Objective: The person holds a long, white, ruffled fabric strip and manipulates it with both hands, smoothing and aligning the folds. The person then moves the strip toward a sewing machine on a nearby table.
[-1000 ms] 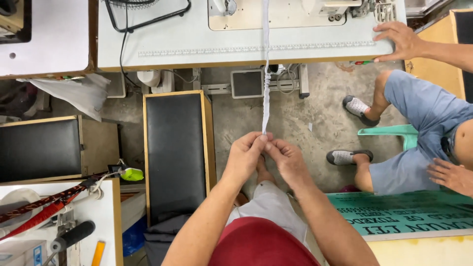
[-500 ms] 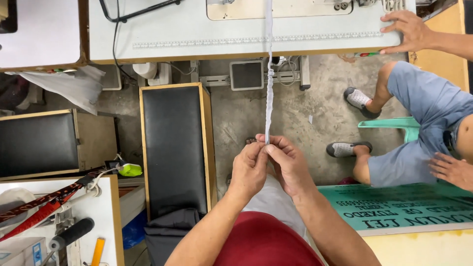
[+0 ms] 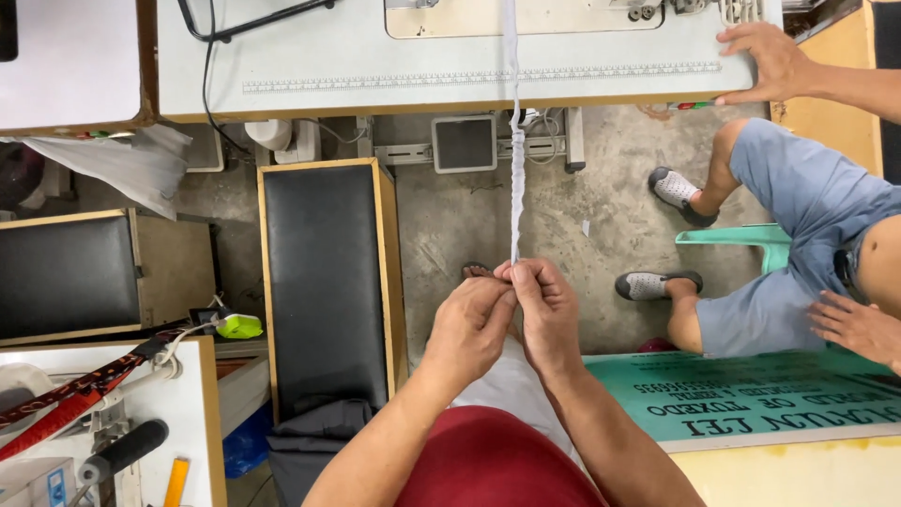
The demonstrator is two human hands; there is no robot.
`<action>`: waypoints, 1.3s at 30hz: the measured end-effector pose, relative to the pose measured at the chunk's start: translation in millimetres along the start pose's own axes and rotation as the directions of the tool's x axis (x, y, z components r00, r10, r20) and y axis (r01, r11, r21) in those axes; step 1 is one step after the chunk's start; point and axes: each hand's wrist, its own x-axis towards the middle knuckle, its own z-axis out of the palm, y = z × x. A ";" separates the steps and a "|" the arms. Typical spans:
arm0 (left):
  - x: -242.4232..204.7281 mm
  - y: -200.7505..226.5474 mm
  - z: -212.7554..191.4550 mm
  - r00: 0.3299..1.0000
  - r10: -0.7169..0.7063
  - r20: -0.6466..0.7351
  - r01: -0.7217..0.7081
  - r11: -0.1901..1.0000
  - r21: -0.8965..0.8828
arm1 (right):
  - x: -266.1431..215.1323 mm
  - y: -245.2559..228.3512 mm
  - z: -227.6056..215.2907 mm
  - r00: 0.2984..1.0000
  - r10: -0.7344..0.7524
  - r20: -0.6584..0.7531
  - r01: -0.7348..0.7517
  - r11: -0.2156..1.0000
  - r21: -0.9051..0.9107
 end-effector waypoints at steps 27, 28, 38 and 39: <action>7.0 18.6 8.1 0.927 -0.374 0.012 0.346 0.843 -0.413 | -28.7 4.7 -14.0 0.993 0.007 0.118 0.034 0.937 -0.347; 5.4 18.8 6.6 0.927 -0.375 0.008 0.345 0.844 -0.412 | -25.0 -4.7 -17.5 0.993 0.007 0.121 0.036 0.938 -0.345; -9.6 23.0 1.0 0.971 -0.161 -0.178 0.139 0.982 -0.130 | -10.8 -12.9 -20.5 0.956 0.178 0.233 -0.164 0.983 -0.081; -13.0 20.0 5.1 0.973 -0.147 -0.180 0.128 0.985 -0.114 | -11.2 -17.2 -18.0 0.946 0.194 0.259 -0.197 0.980 -0.017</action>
